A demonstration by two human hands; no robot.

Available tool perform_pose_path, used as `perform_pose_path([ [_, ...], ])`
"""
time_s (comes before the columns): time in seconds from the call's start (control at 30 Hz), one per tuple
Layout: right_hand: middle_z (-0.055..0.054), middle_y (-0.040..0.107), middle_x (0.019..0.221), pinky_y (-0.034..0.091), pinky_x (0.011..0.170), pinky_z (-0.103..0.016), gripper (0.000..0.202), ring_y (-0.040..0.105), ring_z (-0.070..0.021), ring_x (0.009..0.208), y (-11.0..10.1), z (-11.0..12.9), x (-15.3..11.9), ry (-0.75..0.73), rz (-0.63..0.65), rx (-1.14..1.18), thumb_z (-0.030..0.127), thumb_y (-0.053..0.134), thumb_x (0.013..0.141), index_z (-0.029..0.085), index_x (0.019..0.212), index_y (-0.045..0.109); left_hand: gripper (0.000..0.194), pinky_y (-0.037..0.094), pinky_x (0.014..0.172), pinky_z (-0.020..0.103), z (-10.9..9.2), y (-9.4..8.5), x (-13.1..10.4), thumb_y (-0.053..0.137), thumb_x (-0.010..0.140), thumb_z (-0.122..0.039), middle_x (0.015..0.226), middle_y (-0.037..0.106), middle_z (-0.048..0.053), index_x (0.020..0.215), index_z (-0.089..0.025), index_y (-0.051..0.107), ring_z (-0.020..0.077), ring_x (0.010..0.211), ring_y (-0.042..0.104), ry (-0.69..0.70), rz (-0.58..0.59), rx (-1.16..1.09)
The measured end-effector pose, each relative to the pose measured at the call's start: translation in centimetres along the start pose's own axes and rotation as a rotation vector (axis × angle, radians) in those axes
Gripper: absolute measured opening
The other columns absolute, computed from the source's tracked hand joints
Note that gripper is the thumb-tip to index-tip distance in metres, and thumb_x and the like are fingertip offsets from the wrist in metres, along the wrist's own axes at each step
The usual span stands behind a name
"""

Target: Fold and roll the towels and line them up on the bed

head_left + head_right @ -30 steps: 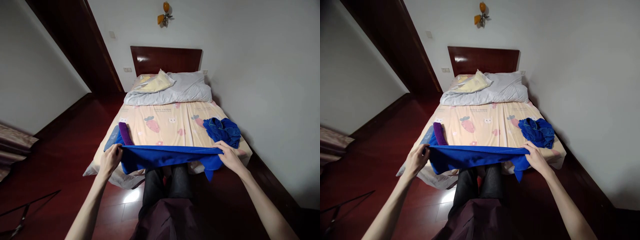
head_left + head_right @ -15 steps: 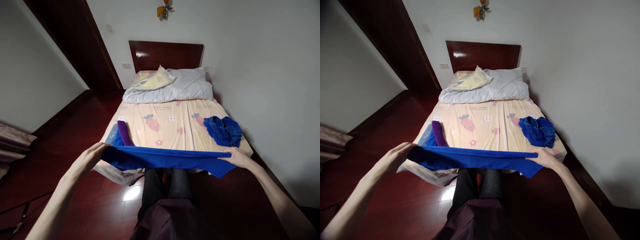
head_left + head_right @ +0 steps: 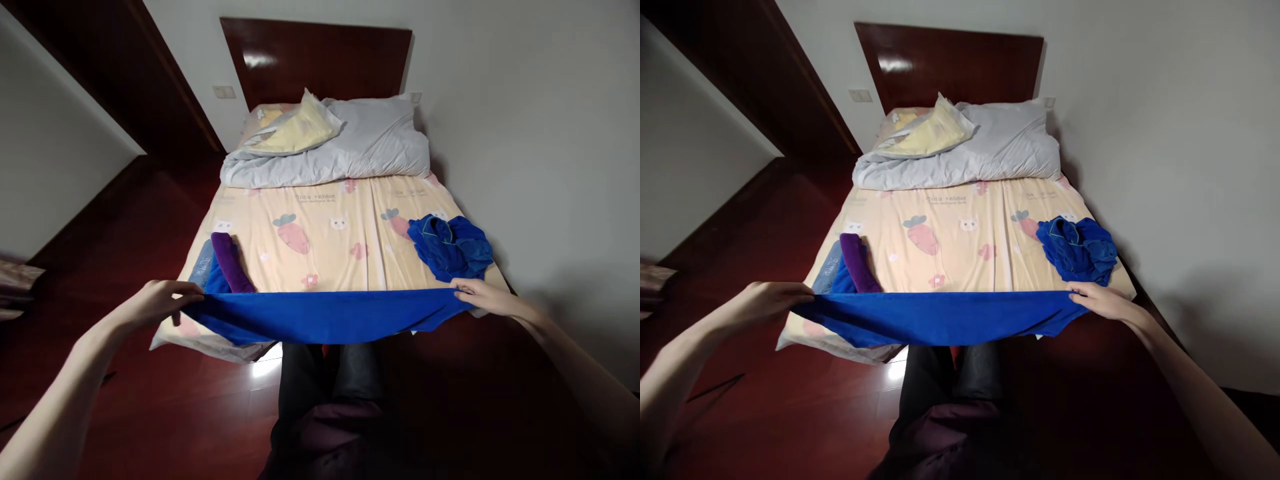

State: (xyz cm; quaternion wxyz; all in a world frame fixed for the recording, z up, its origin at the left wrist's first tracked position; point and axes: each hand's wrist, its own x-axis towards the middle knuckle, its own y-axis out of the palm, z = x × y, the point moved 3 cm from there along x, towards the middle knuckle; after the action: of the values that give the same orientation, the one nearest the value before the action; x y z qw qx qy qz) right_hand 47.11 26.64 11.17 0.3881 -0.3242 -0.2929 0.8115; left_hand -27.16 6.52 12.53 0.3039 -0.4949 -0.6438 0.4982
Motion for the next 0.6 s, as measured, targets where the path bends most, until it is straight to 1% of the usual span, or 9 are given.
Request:
perform_pose_path([
  [0.07,-0.006,0.073,0.079,0.05,0.07,-0.034,0.05,0.066,-0.0235,0.074,-0.4,-0.2,2.4,-0.023,0.076,0.022,0.073,0.066,0.083,0.024,0.084,0.073,0.088,0.055,0.064,0.022,-0.5,1.2,2.1,0.049,0.068,-0.101,0.061,0.07,-0.008,0.093,-0.023,0.081,0.0122,0.058,0.067,-0.058,0.258,-0.043],
  [0.1,-0.005,0.071,0.075,0.048,0.068,-0.032,0.052,0.064,-0.0218,0.071,-0.8,-0.2,3.7,-0.027,0.078,0.003,0.074,0.067,0.082,0.023,0.084,0.072,0.09,0.056,0.065,0.023,-0.8,1.7,3.3,0.049,0.068,-0.101,0.062,0.071,-0.008,0.096,-0.021,0.08,0.0134,0.06,0.069,-0.066,0.337,-0.071],
  [0.17,-0.004,0.069,0.068,0.045,0.066,-0.032,0.052,0.061,-0.0188,0.065,-1.9,-0.3,6.7,-0.023,0.045,-0.085,0.074,0.073,0.078,0.023,0.081,0.07,0.093,0.059,0.068,0.025,-1.3,2.5,6.2,0.046,0.071,-0.1,0.067,0.073,-0.006,0.097,-0.017,0.078,0.0143,0.065,0.072,-0.05,0.34,-0.095],
  [0.27,-0.003,0.064,0.061,0.041,0.065,-0.032,0.05,0.057,-0.0138,0.058,-4.2,0.1,11.4,-0.022,-0.074,-0.265,0.07,0.073,0.083,0.023,0.068,0.064,0.084,0.061,0.075,0.028,-2.1,2.8,11.0,0.041,0.082,-0.089,0.073,0.076,-0.002,0.096,-0.015,0.077,0.0143,0.068,0.074,0.017,0.252,-0.058],
  [0.33,-0.003,0.063,0.061,0.042,0.064,-0.033,0.051,0.055,-0.014,0.056,-6.1,0.9,14.0,-0.042,-0.228,-0.364,0.068,0.071,0.088,0.024,0.064,0.061,0.071,0.061,0.078,0.029,-2.8,2.1,13.7,0.045,0.086,-0.078,0.075,0.078,0.002,0.095,-0.017,0.079,0.0174,0.072,0.075,0.08,0.133,-0.002],
  [0.4,-0.006,0.068,0.069,0.047,0.066,-0.036,0.047,0.059,-0.0184,0.06,-8.2,1.9,15.8,-0.117,-0.438,-0.421,0.068,0.069,0.091,0.027,0.069,0.065,0.059,0.062,0.079,0.031,-3.7,0.7,15.4,0.048,0.089,-0.069,0.078,0.079,0.004,0.094,-0.019,0.081,0.02,0.075,0.075,0.159,-0.078,0.046],
  [0.43,-0.008,0.072,0.077,0.05,0.07,-0.038,0.043,0.063,-0.0212,0.064,-9.0,2.4,16.3,-0.169,-0.542,-0.437,0.068,0.067,0.093,0.028,0.076,0.07,0.057,0.062,0.08,0.031,-4.3,-0.1,15.7,0.048,0.092,-0.065,0.08,0.08,0.004,0.095,-0.02,0.082,0.0202,0.076,0.075,0.194,-0.206,0.059],
  [0.53,-0.013,0.078,0.098,0.055,0.081,-0.043,0.04,0.07,-0.0268,0.079,-10.6,3.1,16.7,-0.287,-0.797,-0.478,0.064,0.06,0.101,0.03,0.107,0.08,0.05,0.062,0.084,0.032,-5.9,-1.9,15.0,0.05,0.1,-0.054,0.087,0.08,0.004,0.102,-0.017,0.084,0.0195,0.082,0.076,0.286,-0.554,0.081],
  [0.6,-0.011,0.077,0.094,0.057,0.079,-0.046,0.035,0.071,-0.0288,0.081,-10.5,2.7,16.4,-0.315,-0.93,-0.494,0.059,0.061,0.103,0.033,0.113,0.081,0.042,0.062,0.084,0.033,-6.5,-1.9,13.7,0.056,0.102,-0.046,0.09,0.08,0.004,0.107,-0.015,0.084,0.0205,0.088,0.078,0.333,-0.7,0.102],
])
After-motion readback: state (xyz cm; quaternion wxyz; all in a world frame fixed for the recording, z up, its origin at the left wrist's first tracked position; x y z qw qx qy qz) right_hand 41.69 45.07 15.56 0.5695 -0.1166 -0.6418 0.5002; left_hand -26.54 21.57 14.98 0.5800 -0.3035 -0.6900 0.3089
